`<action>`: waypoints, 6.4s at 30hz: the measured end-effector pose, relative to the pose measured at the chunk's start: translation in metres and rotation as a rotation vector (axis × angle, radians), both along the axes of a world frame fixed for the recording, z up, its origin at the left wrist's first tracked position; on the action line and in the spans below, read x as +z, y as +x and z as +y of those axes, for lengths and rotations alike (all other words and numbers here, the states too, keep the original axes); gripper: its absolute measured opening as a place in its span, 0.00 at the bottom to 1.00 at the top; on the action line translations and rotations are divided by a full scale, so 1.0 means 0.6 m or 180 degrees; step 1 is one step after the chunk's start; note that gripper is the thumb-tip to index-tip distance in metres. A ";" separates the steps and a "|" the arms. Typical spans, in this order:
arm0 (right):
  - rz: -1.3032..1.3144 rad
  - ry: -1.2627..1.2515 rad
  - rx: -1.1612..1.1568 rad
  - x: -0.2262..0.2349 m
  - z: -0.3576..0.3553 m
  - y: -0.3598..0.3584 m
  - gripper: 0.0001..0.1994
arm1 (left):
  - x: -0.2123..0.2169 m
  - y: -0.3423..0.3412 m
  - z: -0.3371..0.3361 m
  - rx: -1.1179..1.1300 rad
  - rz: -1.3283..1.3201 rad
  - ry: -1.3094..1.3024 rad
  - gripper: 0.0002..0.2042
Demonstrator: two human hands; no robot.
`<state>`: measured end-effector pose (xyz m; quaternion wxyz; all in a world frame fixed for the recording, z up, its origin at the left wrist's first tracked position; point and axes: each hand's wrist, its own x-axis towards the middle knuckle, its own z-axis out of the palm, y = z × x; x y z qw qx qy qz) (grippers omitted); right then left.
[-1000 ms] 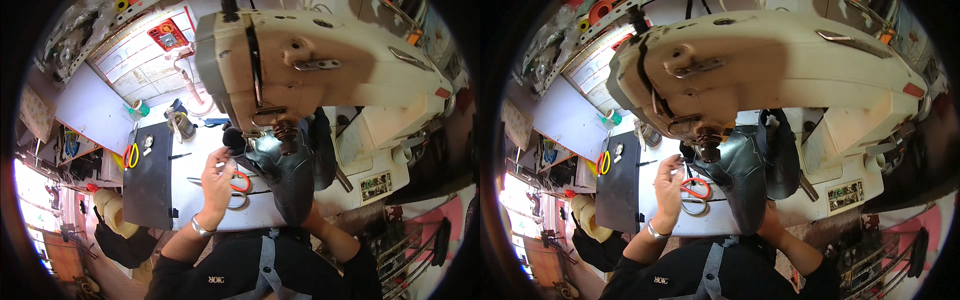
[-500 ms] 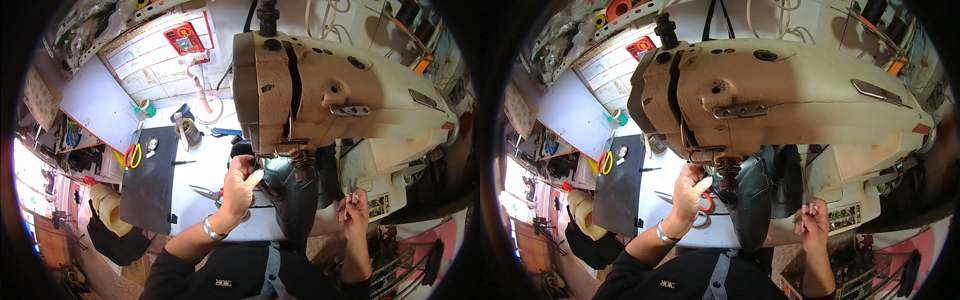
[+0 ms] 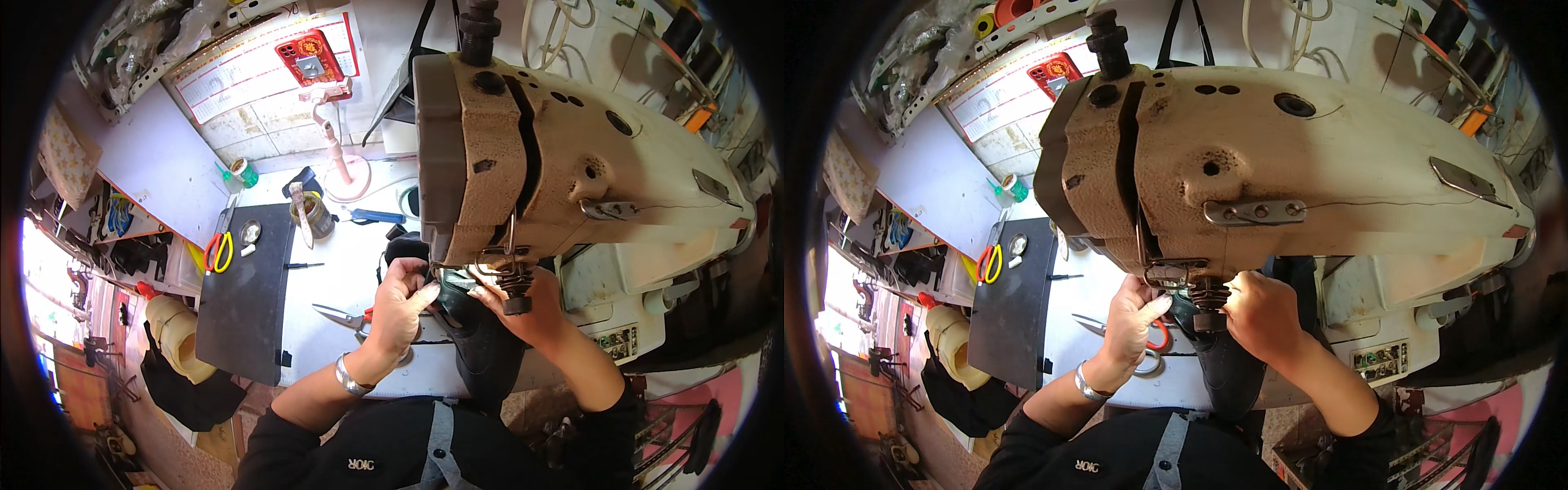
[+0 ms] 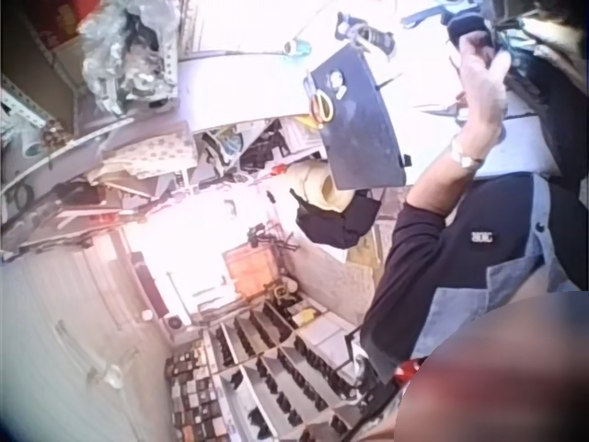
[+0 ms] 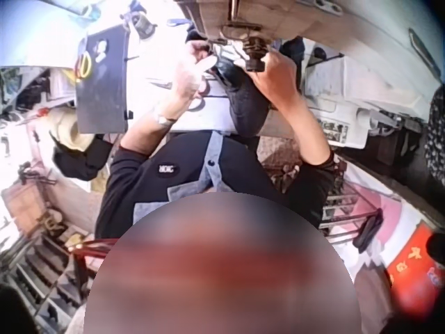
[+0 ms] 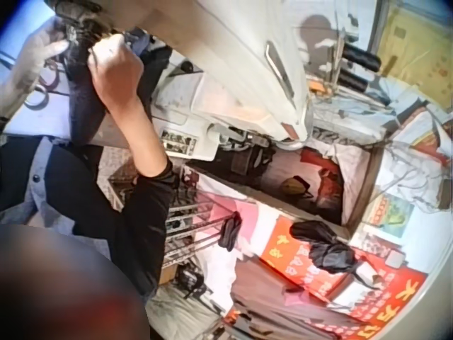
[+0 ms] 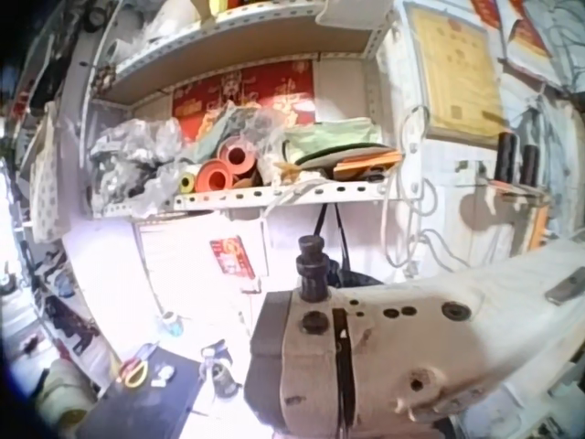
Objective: The person sews a black shoe using an industrial sewing machine, then trims excess thread with scissors. They cut a piece of black material, apply glue to its edge, and press it onto the shoe. The person continues to adjust and press the glued material into place.
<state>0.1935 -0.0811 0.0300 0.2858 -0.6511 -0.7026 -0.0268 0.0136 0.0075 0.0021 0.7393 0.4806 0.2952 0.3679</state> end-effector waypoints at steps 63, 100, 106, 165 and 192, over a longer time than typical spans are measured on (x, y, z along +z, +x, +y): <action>0.1321 0.0519 0.0286 -0.069 0.021 0.007 0.09 | -0.022 -0.035 -0.019 0.1373 0.2074 0.5134 0.22; 0.1092 -0.0039 -0.0334 -0.033 0.000 -0.025 0.09 | -0.008 -0.043 -0.009 0.1216 0.1995 0.5432 0.23; 0.1063 0.0720 -0.0236 -0.056 0.007 -0.033 0.06 | -0.010 -0.045 -0.010 0.1156 0.2029 0.5407 0.23; 0.1472 0.0847 -0.0764 -0.057 0.040 -0.111 0.06 | -0.057 -0.078 -0.021 0.0578 0.1007 0.1744 0.11; 0.0365 0.0503 -0.0948 -0.095 0.062 -0.063 0.11 | -0.053 -0.087 -0.007 0.0716 0.0931 0.1465 0.10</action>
